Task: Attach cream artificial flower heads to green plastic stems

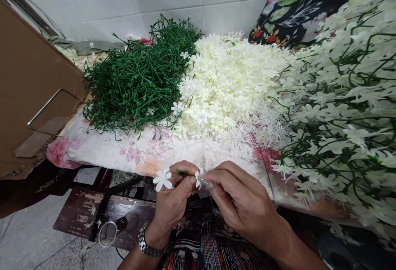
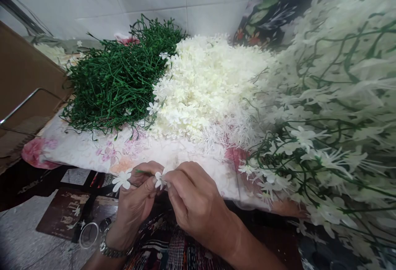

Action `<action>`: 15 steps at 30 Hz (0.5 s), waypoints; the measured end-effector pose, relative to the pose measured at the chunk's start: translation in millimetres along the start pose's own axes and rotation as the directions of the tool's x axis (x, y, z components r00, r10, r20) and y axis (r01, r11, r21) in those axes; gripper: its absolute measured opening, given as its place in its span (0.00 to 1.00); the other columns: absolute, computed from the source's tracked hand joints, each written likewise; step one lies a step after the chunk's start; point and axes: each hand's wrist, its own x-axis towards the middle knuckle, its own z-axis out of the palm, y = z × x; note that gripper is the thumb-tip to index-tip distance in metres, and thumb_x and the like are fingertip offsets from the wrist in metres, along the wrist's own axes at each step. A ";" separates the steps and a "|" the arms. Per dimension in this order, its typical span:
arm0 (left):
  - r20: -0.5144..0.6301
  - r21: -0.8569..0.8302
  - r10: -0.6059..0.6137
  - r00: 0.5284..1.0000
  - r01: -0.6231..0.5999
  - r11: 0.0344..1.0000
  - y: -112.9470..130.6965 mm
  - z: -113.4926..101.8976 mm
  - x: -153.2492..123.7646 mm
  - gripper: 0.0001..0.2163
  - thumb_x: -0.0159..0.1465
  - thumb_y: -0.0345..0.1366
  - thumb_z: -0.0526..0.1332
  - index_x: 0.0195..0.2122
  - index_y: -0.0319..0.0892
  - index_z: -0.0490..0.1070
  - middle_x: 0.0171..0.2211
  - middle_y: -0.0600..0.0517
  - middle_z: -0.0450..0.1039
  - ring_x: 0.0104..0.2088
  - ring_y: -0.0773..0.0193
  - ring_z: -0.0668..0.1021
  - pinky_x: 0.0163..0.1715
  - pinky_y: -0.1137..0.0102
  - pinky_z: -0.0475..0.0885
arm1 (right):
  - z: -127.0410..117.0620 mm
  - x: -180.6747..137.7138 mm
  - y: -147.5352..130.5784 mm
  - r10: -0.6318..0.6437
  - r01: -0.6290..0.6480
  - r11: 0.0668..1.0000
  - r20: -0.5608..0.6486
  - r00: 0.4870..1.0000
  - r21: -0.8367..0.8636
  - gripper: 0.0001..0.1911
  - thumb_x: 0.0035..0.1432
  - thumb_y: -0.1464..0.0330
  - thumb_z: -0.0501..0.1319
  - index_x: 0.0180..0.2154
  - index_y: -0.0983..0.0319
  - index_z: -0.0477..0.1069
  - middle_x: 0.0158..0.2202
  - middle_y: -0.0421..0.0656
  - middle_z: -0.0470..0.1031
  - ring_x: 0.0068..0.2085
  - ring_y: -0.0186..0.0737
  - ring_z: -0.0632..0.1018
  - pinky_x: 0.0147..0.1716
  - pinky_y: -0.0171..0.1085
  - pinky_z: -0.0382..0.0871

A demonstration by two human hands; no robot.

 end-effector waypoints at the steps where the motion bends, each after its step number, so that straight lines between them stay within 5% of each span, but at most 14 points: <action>1: 0.017 0.034 0.033 0.999 -0.034 0.999 -0.9 -1.9 -0.2 0.05 0.53 0.37 0.66 0.26 0.41 0.73 0.24 0.55 0.69 0.20 0.72 0.67 0.19 0.77 0.64 | -0.2 0.0 -0.9 0.001 -0.001 1.000 0.004 1.000 -0.002 0.09 0.59 0.77 0.51 0.35 0.66 0.69 0.27 0.43 0.68 0.29 0.33 0.71 0.28 0.32 0.68; 8: 0.149 0.287 0.288 0.946 -0.320 0.903 -5.1 -12.2 -0.3 0.02 0.58 0.31 0.62 0.30 0.43 0.74 0.27 0.53 0.70 0.29 0.66 0.72 0.28 0.73 0.67 | 1.2 0.3 -2.8 0.029 -0.030 0.999 0.032 0.999 0.016 0.10 0.59 0.77 0.50 0.34 0.65 0.69 0.27 0.42 0.66 0.29 0.33 0.69 0.27 0.33 0.67; 15: 0.107 0.114 0.225 0.969 -0.236 0.965 -8.6 -8.7 -1.8 0.03 0.59 0.30 0.62 0.29 0.42 0.73 0.26 0.55 0.69 0.27 0.69 0.71 0.26 0.76 0.66 | 3.3 -1.9 -0.4 0.063 -0.068 0.982 0.039 0.997 0.176 0.08 0.59 0.77 0.52 0.37 0.67 0.69 0.28 0.43 0.67 0.30 0.32 0.70 0.28 0.32 0.67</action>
